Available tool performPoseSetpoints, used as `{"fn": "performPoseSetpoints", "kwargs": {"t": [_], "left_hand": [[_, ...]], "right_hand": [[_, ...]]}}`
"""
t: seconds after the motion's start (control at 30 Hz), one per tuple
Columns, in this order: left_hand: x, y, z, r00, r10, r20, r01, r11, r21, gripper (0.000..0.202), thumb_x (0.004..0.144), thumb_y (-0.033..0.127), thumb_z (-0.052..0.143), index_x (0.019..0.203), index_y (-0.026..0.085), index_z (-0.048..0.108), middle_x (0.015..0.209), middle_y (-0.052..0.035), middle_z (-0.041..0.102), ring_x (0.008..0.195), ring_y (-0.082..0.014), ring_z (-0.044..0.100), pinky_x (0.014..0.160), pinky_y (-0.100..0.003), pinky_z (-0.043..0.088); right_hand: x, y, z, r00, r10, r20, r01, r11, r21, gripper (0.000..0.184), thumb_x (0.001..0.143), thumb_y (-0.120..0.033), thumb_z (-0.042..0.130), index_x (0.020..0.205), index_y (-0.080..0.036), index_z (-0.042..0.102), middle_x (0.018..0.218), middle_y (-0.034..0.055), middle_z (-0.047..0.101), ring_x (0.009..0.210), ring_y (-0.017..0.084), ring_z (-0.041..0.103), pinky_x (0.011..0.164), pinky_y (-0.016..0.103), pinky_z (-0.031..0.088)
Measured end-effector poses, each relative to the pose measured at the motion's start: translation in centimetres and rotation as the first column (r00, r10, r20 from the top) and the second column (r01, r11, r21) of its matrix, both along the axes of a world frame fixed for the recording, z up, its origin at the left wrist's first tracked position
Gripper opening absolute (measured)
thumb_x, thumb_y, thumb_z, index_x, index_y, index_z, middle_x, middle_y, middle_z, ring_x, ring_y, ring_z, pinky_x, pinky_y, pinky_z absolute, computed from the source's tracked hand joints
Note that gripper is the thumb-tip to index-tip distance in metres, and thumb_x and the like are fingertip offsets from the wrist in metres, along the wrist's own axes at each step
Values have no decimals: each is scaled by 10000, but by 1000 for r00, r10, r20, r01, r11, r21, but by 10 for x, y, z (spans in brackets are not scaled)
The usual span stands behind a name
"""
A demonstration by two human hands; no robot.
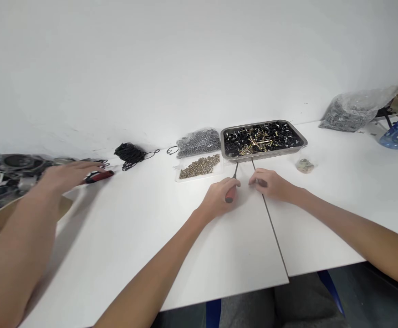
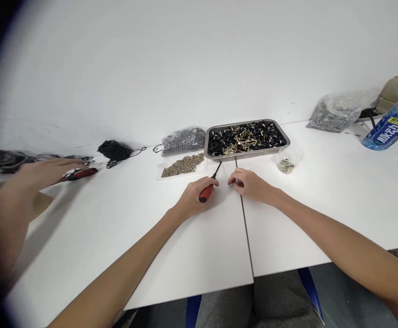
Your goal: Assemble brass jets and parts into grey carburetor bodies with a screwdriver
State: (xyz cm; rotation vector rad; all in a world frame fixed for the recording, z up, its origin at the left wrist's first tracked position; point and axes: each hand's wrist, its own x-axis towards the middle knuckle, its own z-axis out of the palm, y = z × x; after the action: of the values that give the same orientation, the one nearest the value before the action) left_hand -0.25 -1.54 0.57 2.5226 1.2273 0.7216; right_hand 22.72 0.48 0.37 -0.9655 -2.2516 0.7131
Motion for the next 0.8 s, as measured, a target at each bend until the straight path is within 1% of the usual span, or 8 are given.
{"fn": "performPoseSetpoints", "kwargs": {"t": [0.6,0.8], "left_hand": [[0,0,1,1000,1,-2,-1,1000,-12,264,726,132,499,969,200,577,855,-41,651,702,-151,588,672,-270,462],[0,0,1,1000,2,3,-2,1000,-12,269,723,121,489,967,193,575,845,-42,649,684,-144,581,663,-265,458]], "right_hand": [[-1,0,0,1000,4,3,-4,1000,13,231,772,-42,468,866,-172,633,899,31,604,594,76,467,622,245,410],[0,0,1,1000,-3,7,3,1000,4,219,785,-52,476,871,-172,637,907,31,604,601,76,471,626,248,412]]}}
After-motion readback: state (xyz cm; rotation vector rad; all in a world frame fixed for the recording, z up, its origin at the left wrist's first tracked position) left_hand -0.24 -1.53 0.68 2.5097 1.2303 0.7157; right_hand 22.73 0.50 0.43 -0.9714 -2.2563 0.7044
